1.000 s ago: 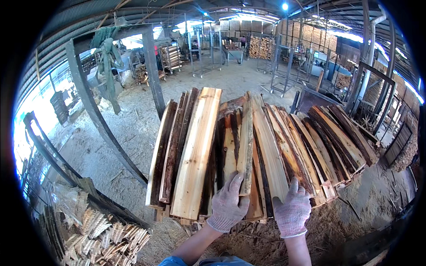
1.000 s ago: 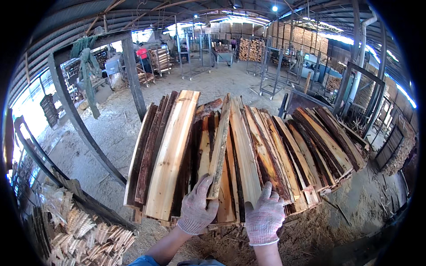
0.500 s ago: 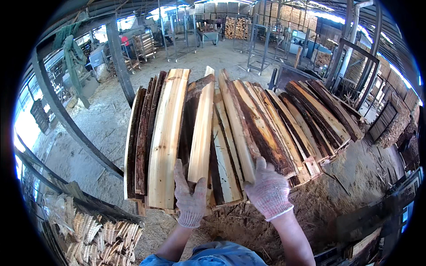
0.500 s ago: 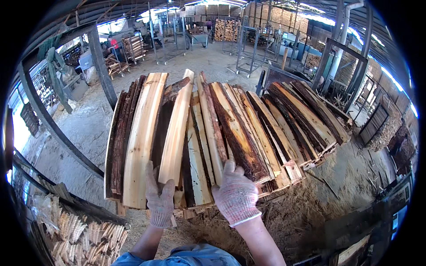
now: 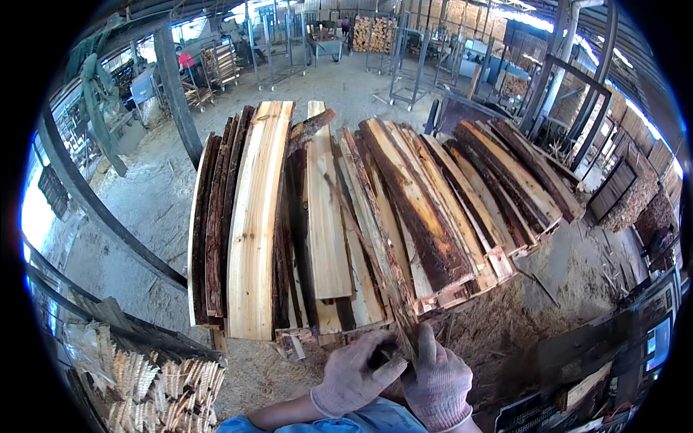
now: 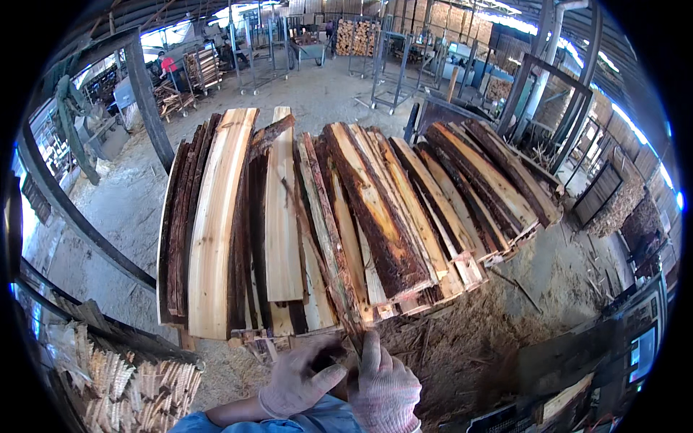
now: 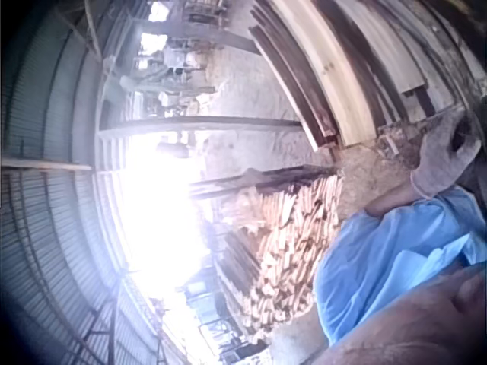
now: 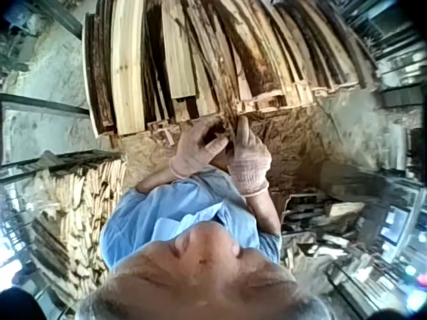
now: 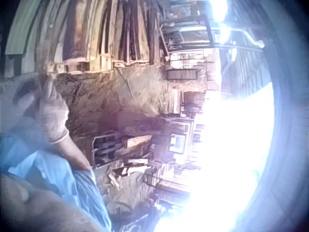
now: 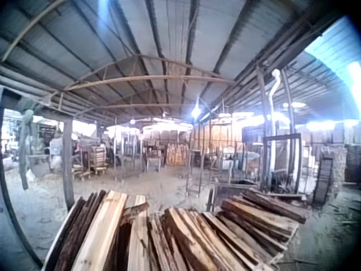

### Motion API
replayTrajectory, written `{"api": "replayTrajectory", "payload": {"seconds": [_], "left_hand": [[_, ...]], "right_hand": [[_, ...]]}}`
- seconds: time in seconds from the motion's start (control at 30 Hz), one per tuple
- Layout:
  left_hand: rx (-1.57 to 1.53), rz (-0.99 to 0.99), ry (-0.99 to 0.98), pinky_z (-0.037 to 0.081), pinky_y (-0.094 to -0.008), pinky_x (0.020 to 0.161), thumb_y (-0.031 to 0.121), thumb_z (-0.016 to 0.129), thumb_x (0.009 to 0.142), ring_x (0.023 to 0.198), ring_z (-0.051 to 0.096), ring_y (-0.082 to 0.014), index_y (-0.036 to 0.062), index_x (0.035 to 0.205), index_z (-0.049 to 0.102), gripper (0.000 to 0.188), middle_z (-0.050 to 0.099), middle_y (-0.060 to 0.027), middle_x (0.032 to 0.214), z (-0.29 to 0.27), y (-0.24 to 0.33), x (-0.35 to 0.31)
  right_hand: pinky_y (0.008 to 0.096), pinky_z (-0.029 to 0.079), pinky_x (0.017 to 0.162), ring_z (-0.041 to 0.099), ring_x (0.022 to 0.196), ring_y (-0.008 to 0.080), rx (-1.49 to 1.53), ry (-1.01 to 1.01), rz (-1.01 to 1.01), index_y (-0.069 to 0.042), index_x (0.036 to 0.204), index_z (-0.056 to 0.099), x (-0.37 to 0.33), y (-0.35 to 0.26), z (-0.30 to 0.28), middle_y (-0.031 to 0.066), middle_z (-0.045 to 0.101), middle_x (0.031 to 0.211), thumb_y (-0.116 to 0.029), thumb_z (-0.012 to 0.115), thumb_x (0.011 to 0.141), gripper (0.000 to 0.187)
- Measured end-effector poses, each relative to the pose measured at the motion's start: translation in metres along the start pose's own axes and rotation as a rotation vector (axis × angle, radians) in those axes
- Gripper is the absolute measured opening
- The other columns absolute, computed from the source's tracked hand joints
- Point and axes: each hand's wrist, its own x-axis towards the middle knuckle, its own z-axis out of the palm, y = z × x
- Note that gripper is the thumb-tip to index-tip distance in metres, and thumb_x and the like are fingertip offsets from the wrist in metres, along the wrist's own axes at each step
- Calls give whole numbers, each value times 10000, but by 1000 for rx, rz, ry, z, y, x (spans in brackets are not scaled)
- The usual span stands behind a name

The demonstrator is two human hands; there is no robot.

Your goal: The person repeatedly picks up wooden planks from a large stack and places them onto a conveyor belt. The action is continuous and repetitive, involving selecting planks and feeding them into the machine.

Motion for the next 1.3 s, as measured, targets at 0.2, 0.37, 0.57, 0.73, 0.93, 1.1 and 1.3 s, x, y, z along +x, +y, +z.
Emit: {"api": "replayTrajectory", "payload": {"seconds": [0.2, 0.37, 0.57, 0.73, 0.93, 1.1, 1.3], "left_hand": [[-1047, -459, -318, 518, -402, 965, 343, 646, 999, 1147, 605, -210, 6, 1276, 616, 437, 674, -109, 1156, 29, -57, 5], [-1020, -569, -160, 562, -331, 873, 377, 701, 956, 941, 682, -179, 31, 1187, 660, 418, 714, -82, 1052, 43, -76, 5], [-387, -265, -127, 558, -346, 834, 325, 736, 943, 913, 672, -145, 66, 1192, 679, 364, 720, -43, 1020, 80, -60, -19], [-432, -271, -242, 532, -335, 855, 271, 820, 864, 972, 619, -151, 58, 1320, 582, 557, 657, -39, 1087, 117, -64, -56], [-397, -227, -459, 551, -365, 802, 319, 846, 833, 953, 651, -191, 58, 1268, 601, 563, 674, -71, 1081, 170, -44, -53], [59, 165, -562, 568, -409, 830, 265, 730, 941, 1004, 704, -257, 29, 1190, 685, 347, 722, -165, 1079, 218, -9, -57], [-695, -355, -328, 591, -316, 606, 89, 584, 998, 685, 683, -177, 71, 1149, 697, 189, 736, -117, 932, 270, 9, -49]], "right_hand": [[425, 558, 732, 676, 859, 328, 7, 144, -390, -52, 1373, 576, -42, 7, -4, 143, 673, 981, -233, 703, 847, 570], [361, 578, 866, 742, 979, 330, 635, 55, 49, 60, 1265, 643, -27, 61, 9, 235, 729, 1103, -384, 806, 882, 608], [354, 510, 1007, 664, 1162, 277, 1213, -301, 139, 75, 1449, 496, 0, 100, 62, 230, 693, 1240, -452, 806, 878, 836], [325, 509, 967, 629, 1071, 181, 1351, -552, 95, 74, 1381, 544, 11, 97, 31, 130, 685, 1213, -281, 790, 893, 652], [345, 493, 1033, 612, 1153, 182, 1609, -166, 125, 63, 1433, 514, -46, 158, -8, 118, 655, 1286, -268, 852, 856, 746], [331, 474, 1023, 590, 1140, 174, 1440, 330, 309, 47, 1370, 545, -112, 221, -36, 103, 652, 1244, -266, 832, 887, 643], [302, 467, 1000, 553, 1124, 140, 1031, 884, 619, -17, 1371, 536, -221, 318, -61, 42, 616, 1190, -195, 766, 939, 521]]}}
